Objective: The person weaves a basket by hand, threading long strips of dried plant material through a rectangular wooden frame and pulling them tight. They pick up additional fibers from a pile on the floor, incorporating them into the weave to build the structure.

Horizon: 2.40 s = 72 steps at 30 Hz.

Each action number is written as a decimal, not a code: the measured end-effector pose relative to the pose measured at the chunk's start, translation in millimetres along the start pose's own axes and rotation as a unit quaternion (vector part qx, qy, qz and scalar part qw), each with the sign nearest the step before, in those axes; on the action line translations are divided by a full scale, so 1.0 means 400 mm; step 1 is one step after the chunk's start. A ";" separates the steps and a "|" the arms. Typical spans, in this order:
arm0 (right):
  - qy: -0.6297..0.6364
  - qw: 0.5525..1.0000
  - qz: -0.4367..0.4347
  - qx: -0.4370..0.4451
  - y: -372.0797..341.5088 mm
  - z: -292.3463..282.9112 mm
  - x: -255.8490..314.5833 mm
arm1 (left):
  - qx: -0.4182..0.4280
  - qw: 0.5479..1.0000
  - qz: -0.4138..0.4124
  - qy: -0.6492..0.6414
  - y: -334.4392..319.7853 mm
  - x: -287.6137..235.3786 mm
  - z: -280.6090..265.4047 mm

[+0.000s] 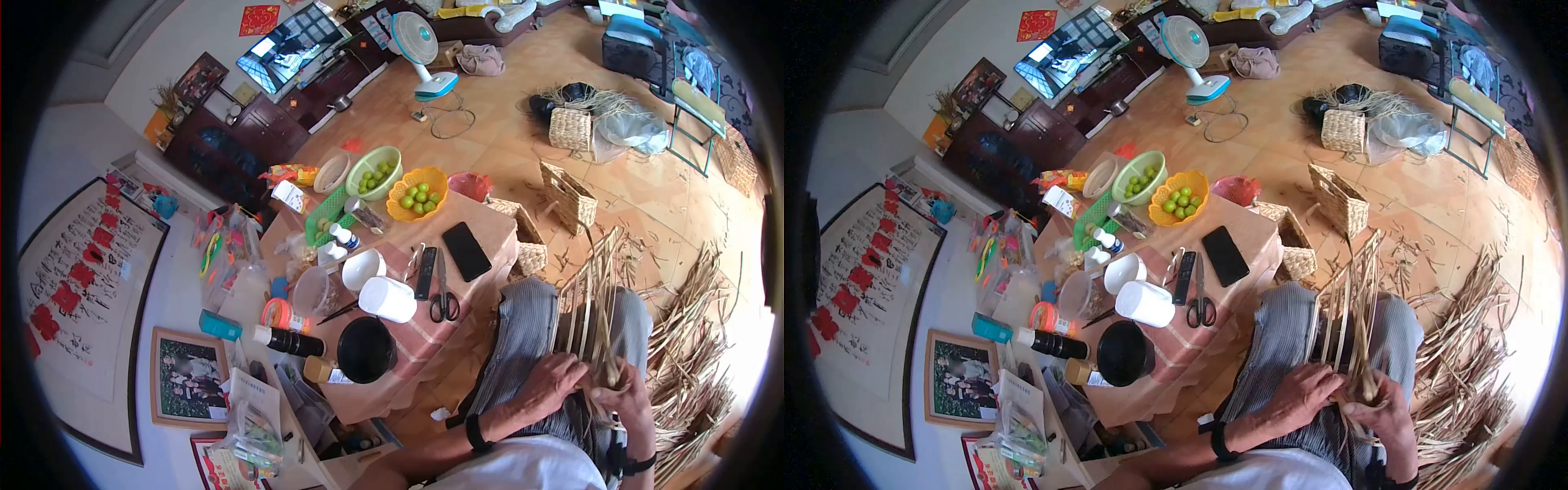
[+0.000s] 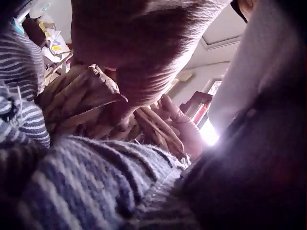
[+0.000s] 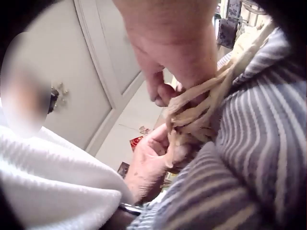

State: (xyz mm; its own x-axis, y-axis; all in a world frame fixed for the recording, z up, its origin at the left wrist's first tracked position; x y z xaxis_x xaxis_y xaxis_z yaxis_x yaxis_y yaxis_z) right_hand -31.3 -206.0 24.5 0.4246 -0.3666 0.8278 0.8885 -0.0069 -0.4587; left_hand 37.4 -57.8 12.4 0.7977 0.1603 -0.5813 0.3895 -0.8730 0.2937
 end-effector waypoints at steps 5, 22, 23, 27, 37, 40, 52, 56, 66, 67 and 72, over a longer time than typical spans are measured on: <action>-0.164 0.986 -0.003 0.030 -0.006 0.000 0.029 | 0.000 0.999 0.037 -0.009 0.041 0.000 -0.038; 0.226 0.959 -0.136 -0.101 -0.028 -0.273 -0.132 | 0.043 0.992 -0.013 -0.114 0.036 0.007 -0.035; 0.174 0.976 -0.104 -0.081 -0.029 -0.266 -0.138 | 0.049 0.989 -0.008 -0.137 0.038 0.004 -0.046; 0.005 0.999 0.003 -0.034 -0.062 -0.210 -0.129 | 0.052 0.980 -0.028 -0.192 0.029 0.039 -0.033; 0.387 0.881 -0.227 -0.149 -0.073 -0.579 -0.246 | -0.040 0.981 -0.090 -0.170 0.044 0.043 -0.033; 0.438 0.845 -0.276 -0.137 -0.112 -0.700 -0.277 | 0.003 0.967 -0.148 -0.209 0.046 0.054 -0.023; -0.550 0.664 0.008 -0.507 -0.217 -0.607 -0.159 | 0.003 0.990 -0.106 -0.093 0.061 0.026 -0.033; -0.421 0.769 -0.130 -0.463 -0.171 -0.378 0.014 | 0.026 0.982 -0.149 -0.111 0.066 0.038 -0.008; -0.511 0.810 -0.230 -0.176 -0.023 0.005 0.029 | 0.051 0.983 -0.153 -0.093 0.052 0.052 0.004; -0.526 0.804 -0.217 -0.173 -0.024 0.009 0.022 | 0.043 0.983 -0.147 -0.103 0.053 0.048 0.001; -0.563 0.786 -0.206 -0.155 -0.028 -0.023 0.037 | -0.018 0.997 -0.056 -0.044 0.076 -0.006 -0.095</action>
State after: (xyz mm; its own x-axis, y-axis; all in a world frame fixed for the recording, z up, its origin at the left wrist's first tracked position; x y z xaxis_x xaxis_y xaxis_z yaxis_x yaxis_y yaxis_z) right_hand -36.5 -219.9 38.8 0.1525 0.7792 0.6079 0.9798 -0.1996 0.0101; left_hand 64.8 -67.3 51.4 0.7050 0.2143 -0.6761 0.4925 -0.8339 0.2492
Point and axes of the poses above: each hand's wrist, its own y-axis towards the middle knuckle, its own z-axis out of the palm, x = y × z, the point moved 7 cm from there along y, towards the middle knuckle, and after that the axes turned 11 degrees about z, right-handed, at the moved point
